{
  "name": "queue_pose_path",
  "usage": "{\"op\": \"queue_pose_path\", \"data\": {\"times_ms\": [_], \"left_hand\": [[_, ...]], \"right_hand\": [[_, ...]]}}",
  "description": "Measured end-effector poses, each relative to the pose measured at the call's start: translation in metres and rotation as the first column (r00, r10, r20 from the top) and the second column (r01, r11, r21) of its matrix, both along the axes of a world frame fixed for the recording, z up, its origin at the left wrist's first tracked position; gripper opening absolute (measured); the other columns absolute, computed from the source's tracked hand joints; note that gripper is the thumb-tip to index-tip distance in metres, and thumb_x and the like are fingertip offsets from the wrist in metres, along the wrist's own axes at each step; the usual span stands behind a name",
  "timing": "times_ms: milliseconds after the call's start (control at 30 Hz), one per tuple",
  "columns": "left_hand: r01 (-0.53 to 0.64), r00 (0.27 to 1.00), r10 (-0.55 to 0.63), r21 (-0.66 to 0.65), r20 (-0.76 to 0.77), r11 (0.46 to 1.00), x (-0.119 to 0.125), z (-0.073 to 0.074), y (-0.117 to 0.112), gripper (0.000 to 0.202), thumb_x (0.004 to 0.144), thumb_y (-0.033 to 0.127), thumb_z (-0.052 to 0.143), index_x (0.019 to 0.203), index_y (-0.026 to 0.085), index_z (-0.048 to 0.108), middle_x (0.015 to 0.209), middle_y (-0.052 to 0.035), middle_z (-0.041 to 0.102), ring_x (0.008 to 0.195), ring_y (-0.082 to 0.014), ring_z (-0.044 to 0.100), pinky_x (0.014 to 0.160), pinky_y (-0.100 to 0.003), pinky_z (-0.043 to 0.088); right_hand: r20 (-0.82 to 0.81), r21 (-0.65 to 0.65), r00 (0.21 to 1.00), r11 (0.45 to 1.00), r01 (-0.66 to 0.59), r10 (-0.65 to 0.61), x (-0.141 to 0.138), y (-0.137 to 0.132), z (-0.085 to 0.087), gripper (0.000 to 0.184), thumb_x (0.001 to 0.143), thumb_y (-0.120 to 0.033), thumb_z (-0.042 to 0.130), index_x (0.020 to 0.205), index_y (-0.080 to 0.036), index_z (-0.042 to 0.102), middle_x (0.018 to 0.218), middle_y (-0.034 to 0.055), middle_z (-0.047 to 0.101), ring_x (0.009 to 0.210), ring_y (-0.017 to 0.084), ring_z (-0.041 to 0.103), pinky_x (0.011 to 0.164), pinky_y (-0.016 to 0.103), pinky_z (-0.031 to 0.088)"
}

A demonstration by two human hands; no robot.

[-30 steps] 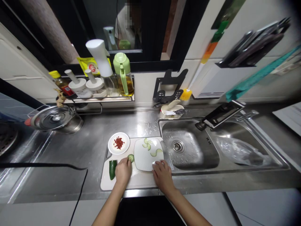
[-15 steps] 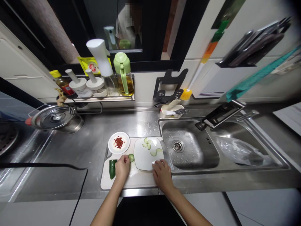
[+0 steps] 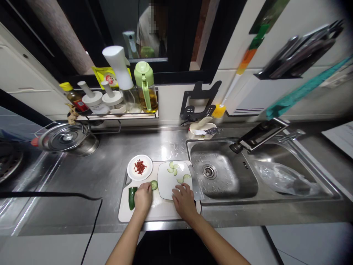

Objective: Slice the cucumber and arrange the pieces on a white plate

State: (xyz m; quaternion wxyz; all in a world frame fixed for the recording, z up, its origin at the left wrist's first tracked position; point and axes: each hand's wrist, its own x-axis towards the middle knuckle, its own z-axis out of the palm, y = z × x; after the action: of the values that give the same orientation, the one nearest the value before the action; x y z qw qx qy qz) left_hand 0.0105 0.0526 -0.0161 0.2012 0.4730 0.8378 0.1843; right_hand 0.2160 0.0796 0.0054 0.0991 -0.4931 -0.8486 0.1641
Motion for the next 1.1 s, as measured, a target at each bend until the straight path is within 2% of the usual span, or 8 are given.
{"op": "queue_pose_path", "data": {"times_ms": [367,533,800,967,1100], "left_hand": [[-0.023,0.996,0.016,0.084,0.093,0.996,-0.003,0.004,0.001,0.019,0.078,0.025,0.050,0.083,0.019,0.068,0.081,-0.0044,0.071,0.077,-0.0171,0.063,0.076,-0.027,0.044],[-0.078,0.984,0.071,0.033,0.166,0.996,-0.005,0.004,0.003,0.024,0.077,0.022,0.051,0.097,0.019,0.065,0.077,-0.0023,0.071,0.068,-0.0143,0.063,0.070,-0.024,0.044],[-0.086,0.978,0.093,-0.048,0.185,0.995,-0.006,0.013,0.007,0.025,0.076,0.021,0.052,0.093,0.020,0.069,0.079,-0.0037,0.072,0.071,-0.0150,0.064,0.071,-0.024,0.043],[-0.087,0.953,0.080,0.010,0.292,0.996,-0.014,0.019,0.006,0.024,0.073,0.026,0.053,0.090,0.020,0.070,0.071,0.0006,0.069,0.065,-0.0124,0.061,0.068,-0.022,0.044],[-0.029,0.908,-0.005,0.075,0.418,0.997,-0.021,0.022,0.007,0.027,0.071,0.029,0.054,0.092,0.018,0.069,0.066,0.0023,0.063,0.061,-0.0107,0.056,0.063,-0.021,0.044]], "right_hand": [[-0.039,-0.060,0.999,0.998,-0.017,0.014,-0.014,0.004,0.011,0.021,0.086,-0.022,0.049,0.101,-0.023,0.063,0.111,0.0076,0.059,0.114,0.028,0.040,0.084,0.040,0.038],[-0.052,-0.074,0.998,0.997,-0.023,0.019,-0.019,0.006,0.011,0.022,0.085,-0.021,0.049,0.102,-0.023,0.062,0.112,0.0074,0.059,0.115,0.028,0.040,0.083,0.039,0.039],[-0.066,-0.085,0.998,0.996,-0.021,0.015,-0.023,0.009,0.012,0.021,0.085,-0.022,0.050,0.102,-0.024,0.063,0.111,0.0065,0.059,0.115,0.027,0.040,0.083,0.038,0.039],[-0.182,-0.128,0.983,0.991,-0.023,-0.001,-0.029,0.016,0.009,0.023,0.084,-0.021,0.050,0.102,-0.023,0.064,0.107,0.0070,0.061,0.112,0.026,0.042,0.084,0.038,0.039],[-0.303,-0.167,0.953,0.984,-0.058,0.005,-0.039,0.028,0.008,0.025,0.082,-0.019,0.050,0.102,-0.020,0.065,0.101,0.0075,0.063,0.105,0.024,0.047,0.086,0.039,0.039]]}}
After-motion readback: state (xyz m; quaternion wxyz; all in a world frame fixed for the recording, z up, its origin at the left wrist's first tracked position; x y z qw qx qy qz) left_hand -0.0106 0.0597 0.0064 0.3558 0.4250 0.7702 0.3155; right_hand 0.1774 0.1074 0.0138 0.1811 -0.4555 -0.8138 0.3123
